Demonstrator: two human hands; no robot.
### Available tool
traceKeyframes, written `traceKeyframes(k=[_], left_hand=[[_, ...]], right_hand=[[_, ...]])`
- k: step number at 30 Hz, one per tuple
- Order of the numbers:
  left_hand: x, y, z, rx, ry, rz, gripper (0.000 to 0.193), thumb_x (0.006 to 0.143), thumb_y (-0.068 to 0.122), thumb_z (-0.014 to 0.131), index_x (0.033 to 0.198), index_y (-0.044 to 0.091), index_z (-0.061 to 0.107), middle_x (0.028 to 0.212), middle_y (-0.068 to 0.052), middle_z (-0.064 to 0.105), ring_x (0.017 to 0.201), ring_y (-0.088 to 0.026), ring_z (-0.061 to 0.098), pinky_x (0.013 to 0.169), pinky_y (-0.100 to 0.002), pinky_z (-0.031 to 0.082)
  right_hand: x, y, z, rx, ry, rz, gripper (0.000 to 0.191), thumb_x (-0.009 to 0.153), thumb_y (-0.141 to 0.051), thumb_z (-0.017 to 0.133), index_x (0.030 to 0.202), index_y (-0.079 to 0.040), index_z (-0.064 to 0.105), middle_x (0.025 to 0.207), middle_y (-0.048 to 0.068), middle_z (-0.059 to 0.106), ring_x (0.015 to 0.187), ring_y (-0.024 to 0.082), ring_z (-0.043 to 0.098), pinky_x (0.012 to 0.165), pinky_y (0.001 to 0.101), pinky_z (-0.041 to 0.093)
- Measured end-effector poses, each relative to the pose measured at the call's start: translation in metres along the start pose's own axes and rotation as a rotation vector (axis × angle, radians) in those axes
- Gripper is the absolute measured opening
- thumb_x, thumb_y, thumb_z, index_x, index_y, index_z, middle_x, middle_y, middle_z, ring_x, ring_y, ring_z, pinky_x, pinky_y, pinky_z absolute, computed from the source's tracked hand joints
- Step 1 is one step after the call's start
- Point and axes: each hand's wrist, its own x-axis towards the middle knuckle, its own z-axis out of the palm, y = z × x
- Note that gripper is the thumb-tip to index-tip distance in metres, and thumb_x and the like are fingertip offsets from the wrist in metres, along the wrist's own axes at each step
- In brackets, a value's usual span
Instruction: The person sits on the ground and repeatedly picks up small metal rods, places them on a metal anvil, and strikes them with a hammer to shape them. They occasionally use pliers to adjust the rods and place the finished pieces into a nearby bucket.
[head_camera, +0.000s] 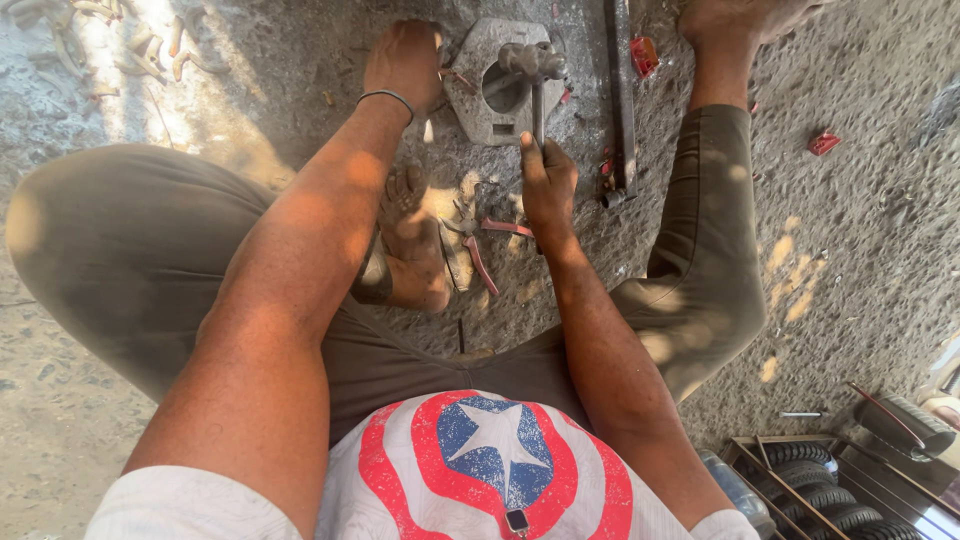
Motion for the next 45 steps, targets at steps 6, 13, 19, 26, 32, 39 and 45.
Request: traceKeyframes(k=[6,13,19,26,32,39,45], left_hand=[[-0.006,-0.004,-0.001,0.017,-0.094,-0.095,0.014,0.087,0.003,0.072,0.099,0.008,0.074,0.1,-0.019,0.072,0.094,-0.037,0.07,0.08,-0.049,0.057],[-0.017,-0.01,-0.001,-0.027,-0.222,-0.131,0.017,0.083,0.005,0.077,0.099,0.007,0.073,0.103,-0.018,0.073,0.098,-0.035,0.07,0.086,-0.045,0.057],[-0.015,-0.011,0.008,0.017,-0.225,-0.111,0.019,0.084,0.011,0.078,0.103,0.009,0.075,0.105,-0.019,0.073,0.099,-0.035,0.071,0.088,-0.045,0.057],[-0.015,-0.009,0.007,0.044,-0.137,-0.004,0.023,0.081,0.016,0.082,0.1,0.007,0.074,0.1,-0.018,0.073,0.098,-0.036,0.069,0.086,-0.047,0.056],[-0.015,-0.006,-0.002,0.04,-0.241,-0.089,0.012,0.089,0.018,0.077,0.096,0.008,0.076,0.1,-0.021,0.073,0.097,-0.037,0.07,0.088,-0.047,0.057],[-0.009,-0.003,-0.007,0.068,-0.3,-0.081,0.023,0.087,0.029,0.081,0.092,0.007,0.075,0.101,-0.019,0.073,0.098,-0.038,0.069,0.088,-0.048,0.055],[0.001,-0.005,-0.012,0.093,-0.472,-0.149,0.042,0.081,0.037,0.087,0.102,0.003,0.074,0.111,-0.017,0.072,0.109,-0.034,0.068,0.095,-0.044,0.055]], right_hand=[[-0.004,-0.008,0.004,-0.016,-0.028,-0.041,0.044,0.106,-0.038,0.062,0.069,-0.017,0.048,0.061,-0.007,0.045,0.052,0.004,0.036,0.043,0.027,0.028],[-0.008,-0.009,0.004,-0.153,-0.039,-0.214,0.045,0.109,-0.033,0.062,0.071,-0.014,0.046,0.061,-0.005,0.046,0.05,0.005,0.038,0.039,0.0285,0.029],[-0.01,-0.007,0.016,-0.19,-0.132,-0.263,0.032,0.109,-0.029,0.054,0.083,-0.011,0.058,0.059,-0.005,0.052,0.045,0.004,0.048,0.032,0.0269,0.037],[-0.01,-0.005,0.019,-0.266,-0.127,-0.23,0.028,0.109,-0.024,0.059,0.088,-0.007,0.065,0.059,-0.004,0.054,0.044,0.004,0.047,0.034,0.0257,0.036],[-0.007,-0.006,0.016,-0.253,-0.016,-0.339,0.03,0.109,-0.026,0.054,0.089,-0.007,0.065,0.061,-0.004,0.055,0.046,0.004,0.048,0.031,0.0247,0.037],[-0.008,-0.01,0.024,-0.246,-0.101,-0.165,0.038,0.109,-0.037,0.057,0.082,-0.01,0.061,0.061,-0.005,0.053,0.046,0.004,0.046,0.035,0.0253,0.038],[-0.003,-0.013,0.015,-0.198,0.009,-0.3,0.041,0.11,-0.04,0.058,0.079,-0.012,0.056,0.06,-0.005,0.051,0.047,0.004,0.045,0.037,0.0284,0.036]])
